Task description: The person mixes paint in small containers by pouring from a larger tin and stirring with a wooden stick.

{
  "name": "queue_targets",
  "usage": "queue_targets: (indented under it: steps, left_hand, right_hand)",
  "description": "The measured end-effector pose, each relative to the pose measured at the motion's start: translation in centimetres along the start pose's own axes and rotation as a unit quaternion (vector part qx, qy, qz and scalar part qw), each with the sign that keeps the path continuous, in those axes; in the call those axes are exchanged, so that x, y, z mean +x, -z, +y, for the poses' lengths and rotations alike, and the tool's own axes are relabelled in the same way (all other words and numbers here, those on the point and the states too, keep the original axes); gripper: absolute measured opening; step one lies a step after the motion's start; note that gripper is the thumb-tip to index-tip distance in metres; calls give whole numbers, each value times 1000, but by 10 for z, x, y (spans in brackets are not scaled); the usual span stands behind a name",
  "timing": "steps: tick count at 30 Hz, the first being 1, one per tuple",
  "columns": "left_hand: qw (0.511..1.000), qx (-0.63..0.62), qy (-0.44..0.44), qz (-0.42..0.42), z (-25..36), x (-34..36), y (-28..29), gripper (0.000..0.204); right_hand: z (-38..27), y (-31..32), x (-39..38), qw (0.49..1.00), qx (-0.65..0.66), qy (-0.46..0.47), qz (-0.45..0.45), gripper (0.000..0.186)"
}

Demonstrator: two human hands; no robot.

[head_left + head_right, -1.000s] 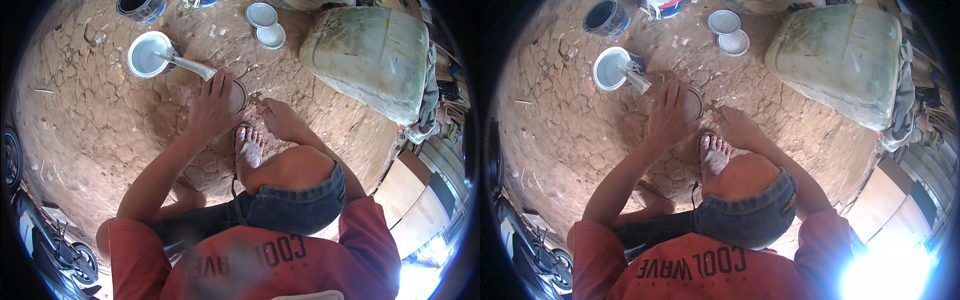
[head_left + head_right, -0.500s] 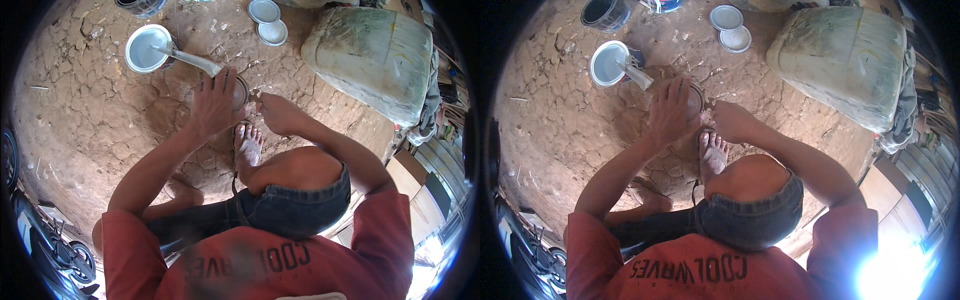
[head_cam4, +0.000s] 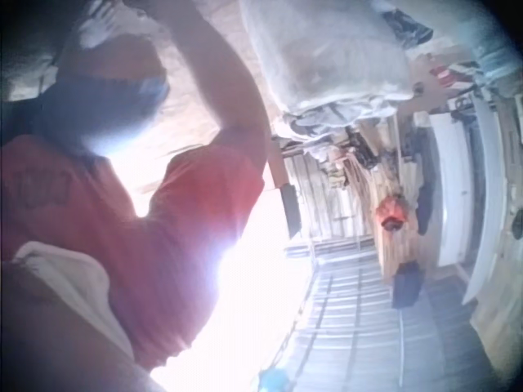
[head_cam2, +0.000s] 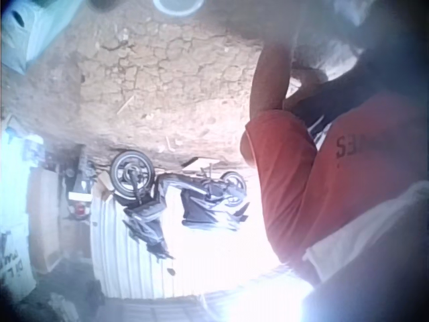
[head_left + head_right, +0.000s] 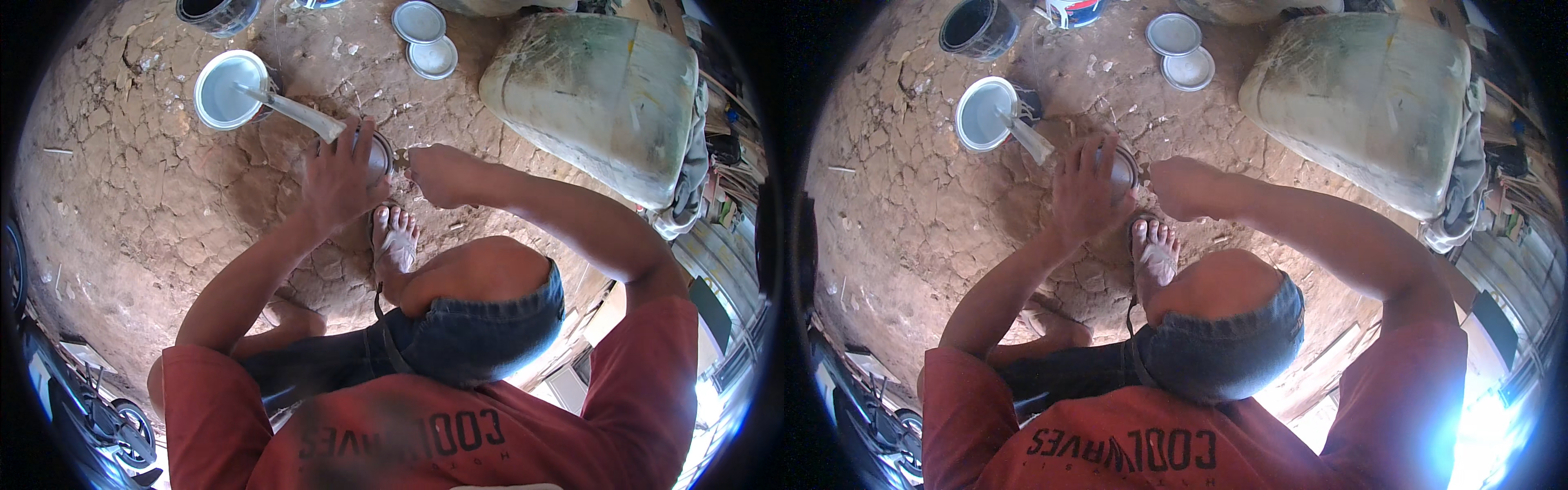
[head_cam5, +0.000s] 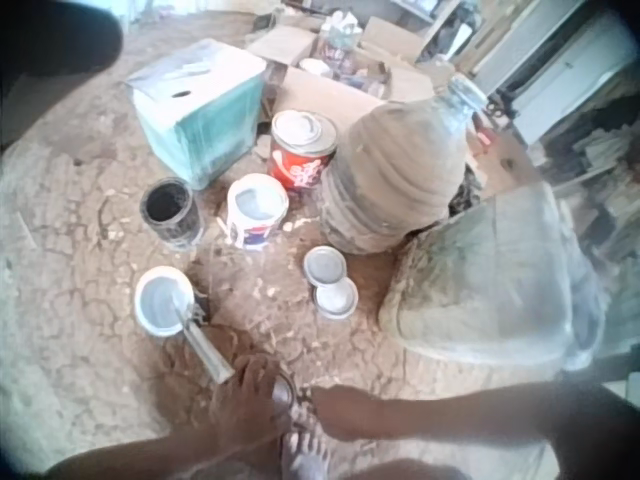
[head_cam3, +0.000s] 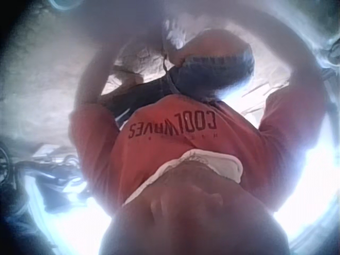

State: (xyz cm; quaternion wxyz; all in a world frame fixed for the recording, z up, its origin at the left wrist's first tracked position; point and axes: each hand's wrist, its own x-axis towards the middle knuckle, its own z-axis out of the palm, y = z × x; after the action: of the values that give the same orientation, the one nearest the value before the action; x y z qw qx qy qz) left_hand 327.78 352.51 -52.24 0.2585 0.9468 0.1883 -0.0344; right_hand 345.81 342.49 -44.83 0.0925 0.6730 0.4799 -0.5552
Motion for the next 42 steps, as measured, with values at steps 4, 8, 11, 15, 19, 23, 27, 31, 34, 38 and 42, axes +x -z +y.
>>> queue_targets:
  steps: [4,8,11,15,19,23,27,31,34,38,42]
  left_hand:
    - [999,-13,-21,41,-1,1,0,91]
    - [998,-6,-28,51,-2,0,0,91]
    - [998,-15,-35,55,-2,1,1,91]
    - [999,-28,-26,34,-4,1,1,91]
    - [998,-16,-32,50,-2,0,-1,91]
    - [998,-27,-34,50,-5,1,-2,92]
    - [997,-33,-44,61,-1,3,-3,93]
    - [999,-26,-32,32,-2,4,4,95]
    - [998,-38,-34,29,-6,-3,-3,96]
    - [998,-28,-40,40,-5,1,0,96]
    - [998,-30,-40,47,-6,1,1,95]
  right_hand:
    - [15,-25,-1,997,22,-15,72,30]
    - [38,-21,6,998,30,38,30,32]
    - [58,-34,14,984,93,129,76,35]
    - [58,-38,16,984,119,116,68,39]
    - [62,-62,20,963,182,134,145,42]
    - [55,-81,23,953,241,90,160,42]
    - [63,-89,25,952,245,66,172,39]
    - [46,-71,12,961,200,50,184,39]
    - [17,-51,4,978,112,-26,172,40]
    - [-4,-46,-3,974,114,-70,182,42]
    - [9,-53,5,972,126,-60,188,36]
